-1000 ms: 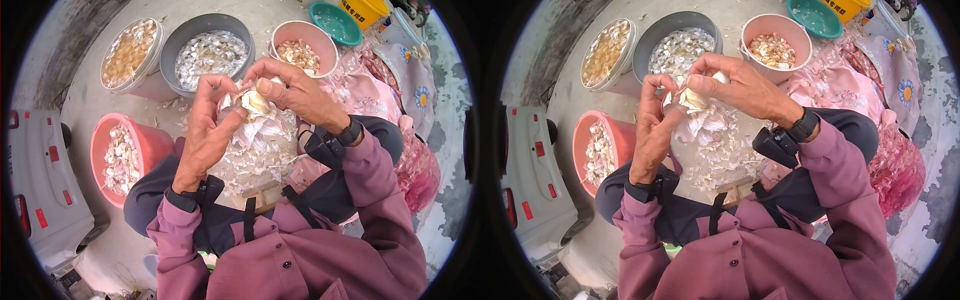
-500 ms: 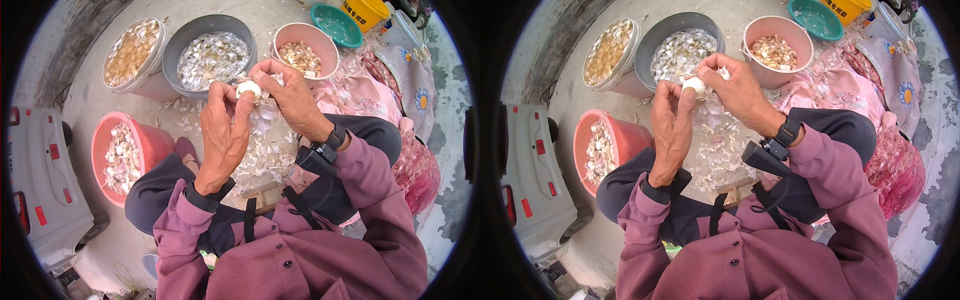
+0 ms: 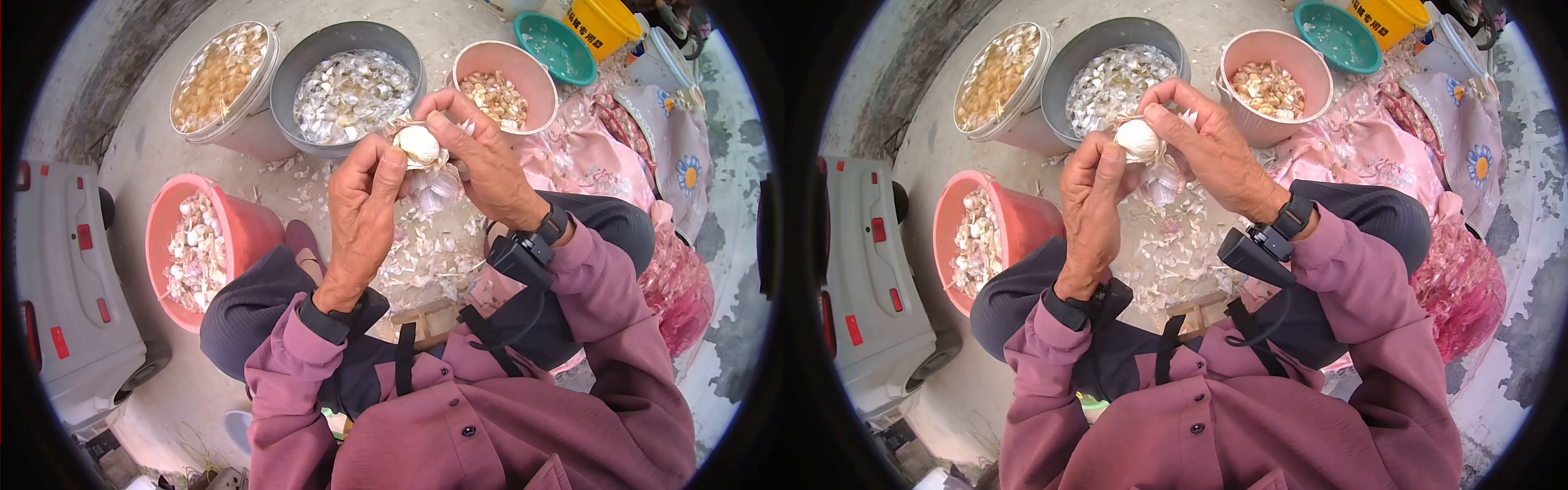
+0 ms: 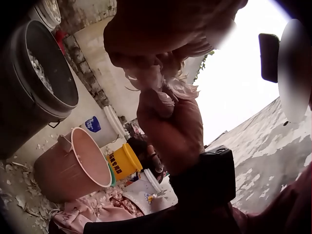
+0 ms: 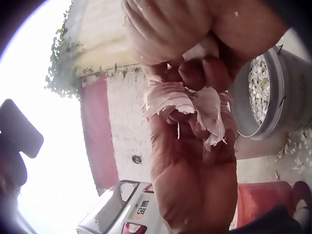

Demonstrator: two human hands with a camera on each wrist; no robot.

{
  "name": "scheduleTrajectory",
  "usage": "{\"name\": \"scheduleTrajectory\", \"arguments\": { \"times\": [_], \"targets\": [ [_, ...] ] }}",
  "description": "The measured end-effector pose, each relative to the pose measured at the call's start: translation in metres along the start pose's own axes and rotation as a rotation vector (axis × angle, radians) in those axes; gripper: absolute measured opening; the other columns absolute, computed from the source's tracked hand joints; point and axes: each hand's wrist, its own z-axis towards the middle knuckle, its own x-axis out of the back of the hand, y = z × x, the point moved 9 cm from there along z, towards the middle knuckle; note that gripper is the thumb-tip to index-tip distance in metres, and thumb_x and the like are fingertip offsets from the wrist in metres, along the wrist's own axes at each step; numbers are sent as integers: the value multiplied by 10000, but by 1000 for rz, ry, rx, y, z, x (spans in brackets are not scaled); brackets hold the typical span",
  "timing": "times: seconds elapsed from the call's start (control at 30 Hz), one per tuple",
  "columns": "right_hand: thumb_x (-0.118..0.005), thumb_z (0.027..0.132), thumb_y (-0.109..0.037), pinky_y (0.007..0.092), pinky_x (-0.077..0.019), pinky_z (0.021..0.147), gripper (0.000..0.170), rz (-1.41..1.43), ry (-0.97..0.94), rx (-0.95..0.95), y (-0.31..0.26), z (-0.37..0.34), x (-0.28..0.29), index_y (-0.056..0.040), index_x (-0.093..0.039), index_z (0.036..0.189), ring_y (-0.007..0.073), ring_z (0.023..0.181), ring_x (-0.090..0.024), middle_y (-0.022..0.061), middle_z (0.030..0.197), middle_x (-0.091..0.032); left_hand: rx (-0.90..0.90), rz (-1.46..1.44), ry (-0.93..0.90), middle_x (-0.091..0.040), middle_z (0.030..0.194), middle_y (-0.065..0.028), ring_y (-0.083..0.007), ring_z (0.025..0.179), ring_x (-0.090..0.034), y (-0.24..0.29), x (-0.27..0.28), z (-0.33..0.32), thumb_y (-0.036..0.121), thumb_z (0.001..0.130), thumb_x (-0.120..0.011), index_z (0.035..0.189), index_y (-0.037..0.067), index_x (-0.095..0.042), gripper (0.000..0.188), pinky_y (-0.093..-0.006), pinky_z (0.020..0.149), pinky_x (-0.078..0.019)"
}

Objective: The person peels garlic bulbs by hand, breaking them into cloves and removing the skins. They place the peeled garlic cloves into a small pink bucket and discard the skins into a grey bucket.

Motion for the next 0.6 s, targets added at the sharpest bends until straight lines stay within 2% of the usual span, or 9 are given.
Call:
{"name": "scheduleTrajectory", "arguments": {
  "times": [0.13,0.23,0.27,0.33,0.47,0.53,0.6],
  "targets": [
    [-559,1016,-326,146,-352,504,218,-28,-43,-98,-7,-8,-6,-123,-561,1094,-30,641,-458,-68,849,-579,72,-61,-26,-518,769,56,-27,699,-414,-4,0,-1,262,1033,-528,921,64,-595,237,-193,634,-342],
    [-600,990,-359,169,-396,546,273,25,-36,-35,0,-1,-3,-107,-560,1086,-4,688,-494,-53,887,-589,48,-78,-5,-519,765,50,-29,703,-428,-3,0,-1,251,1029,-529,923,54,-605,237,-192,642,-352],
    [-600,990,-359,169,-396,546,273,24,-36,-36,0,2,-2,-107,-560,1086,-4,688,-494,-53,887,-589,38,-7,9,-522,767,45,-30,700,-432,-3,2,-1,252,1028,-533,924,49,-604,239,-193,637,-357],
    [-659,946,-398,201,-452,624,352,-352,-96,104,-13,7,-7,-85,-563,1077,35,760,-542,-32,909,-598,25,64,24,-526,770,39,-30,697,-437,-3,4,-1,252,1027,-536,926,44,-604,241,-195,631,-362],
    [-699,908,-411,231,-481,698,401,-323,-76,114,-18,3,-11,-67,-571,1070,66,831,-566,-11,926,-600,-52,227,-4,-537,782,40,-22,678,-438,3,1,0,239,1025,-543,920,42,-600,230,-197,595,-371],
    [-697,907,-356,242,-490,716,350,-301,-89,39,-13,2,-9,-61,-586,1060,59,855,-561,-6,934,-603,-68,254,4,-533,773,44,-19,668,-438,5,-2,0,229,1025,-541,913,42,-599,225,-197,579,-371],
    [-692,907,-333,241,-486,723,322,-268,-66,24,-10,0,-8,-60,-593,1046,56,863,-554,-8,939,-606,-32,188,84,-418,649,35,-49,636,-358,4,-1,-2,164,976,-568,785,14,-516,248,-260,531,-317]
  ]
}}
